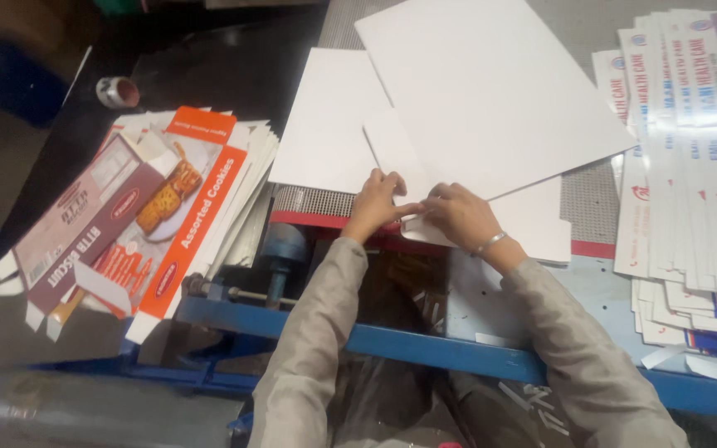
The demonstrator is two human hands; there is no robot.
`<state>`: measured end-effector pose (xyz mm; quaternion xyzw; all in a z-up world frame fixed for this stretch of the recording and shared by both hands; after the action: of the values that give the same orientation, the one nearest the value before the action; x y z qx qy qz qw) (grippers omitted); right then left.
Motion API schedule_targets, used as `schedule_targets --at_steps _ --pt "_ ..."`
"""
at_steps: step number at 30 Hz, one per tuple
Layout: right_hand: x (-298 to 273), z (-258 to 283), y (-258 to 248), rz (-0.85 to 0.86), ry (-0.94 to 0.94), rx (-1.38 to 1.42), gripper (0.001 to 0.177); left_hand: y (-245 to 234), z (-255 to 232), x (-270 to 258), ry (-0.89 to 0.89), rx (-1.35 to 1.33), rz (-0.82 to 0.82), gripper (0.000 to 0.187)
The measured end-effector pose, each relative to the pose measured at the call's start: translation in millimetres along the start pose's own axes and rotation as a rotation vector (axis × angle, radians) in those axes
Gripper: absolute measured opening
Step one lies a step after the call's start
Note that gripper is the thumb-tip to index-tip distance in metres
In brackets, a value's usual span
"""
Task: The person folds large white sheets of paper in half by hand on a workbench. They repeatedly pick up a sheet, fold it, and place it on a growing stack of folded papers.
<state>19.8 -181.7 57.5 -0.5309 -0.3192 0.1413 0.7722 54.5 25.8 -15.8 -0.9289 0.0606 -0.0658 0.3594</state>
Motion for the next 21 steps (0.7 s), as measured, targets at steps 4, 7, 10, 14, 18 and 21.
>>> schedule_targets --at_steps 4,7,10,14,18,21 --pt "-9.1 5.9 -7.7 0.044 -0.033 -0.126 0.012 -23.0 6.8 9.3 0.063 -0.228 -0.001 0.047" --pt "-8.5 4.2 -14.8 -0.027 -0.039 -0.149 0.023 -55.8 -9.9 2.4 0.004 -0.239 -0.244 0.032" --pt "-19.2 -6.4 -35.6 -0.011 -0.047 0.062 0.037 -72.8 -42.2 -16.3 0.427 0.255 -0.514 0.057" --pt "-37.0 -24.4 -51.3 -0.091 -0.143 0.295 0.024 -64.5 -65.8 -8.9 0.707 0.433 -0.484 0.043" --pt "-51.5 -75.4 -60.9 -0.146 0.144 0.023 0.025 -39.8 -67.7 -2.7 0.697 0.269 -0.304 0.007" --pt "-62.1 -110.9 -62.3 -0.196 0.279 -0.027 0.013 -25.8 -78.1 2.8 0.709 0.263 -0.275 0.007"
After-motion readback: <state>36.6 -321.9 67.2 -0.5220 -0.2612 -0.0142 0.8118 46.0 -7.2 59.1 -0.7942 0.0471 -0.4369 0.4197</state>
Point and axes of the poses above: each hand's wrist, its own x-axis towards the middle knuckle, its own y-axis out of the palm, z = x × y, the point moved 1 cm from there along x, towards the middle knuckle, and after that the axes turned 11 degrees about -x, right-handed, at the moved point
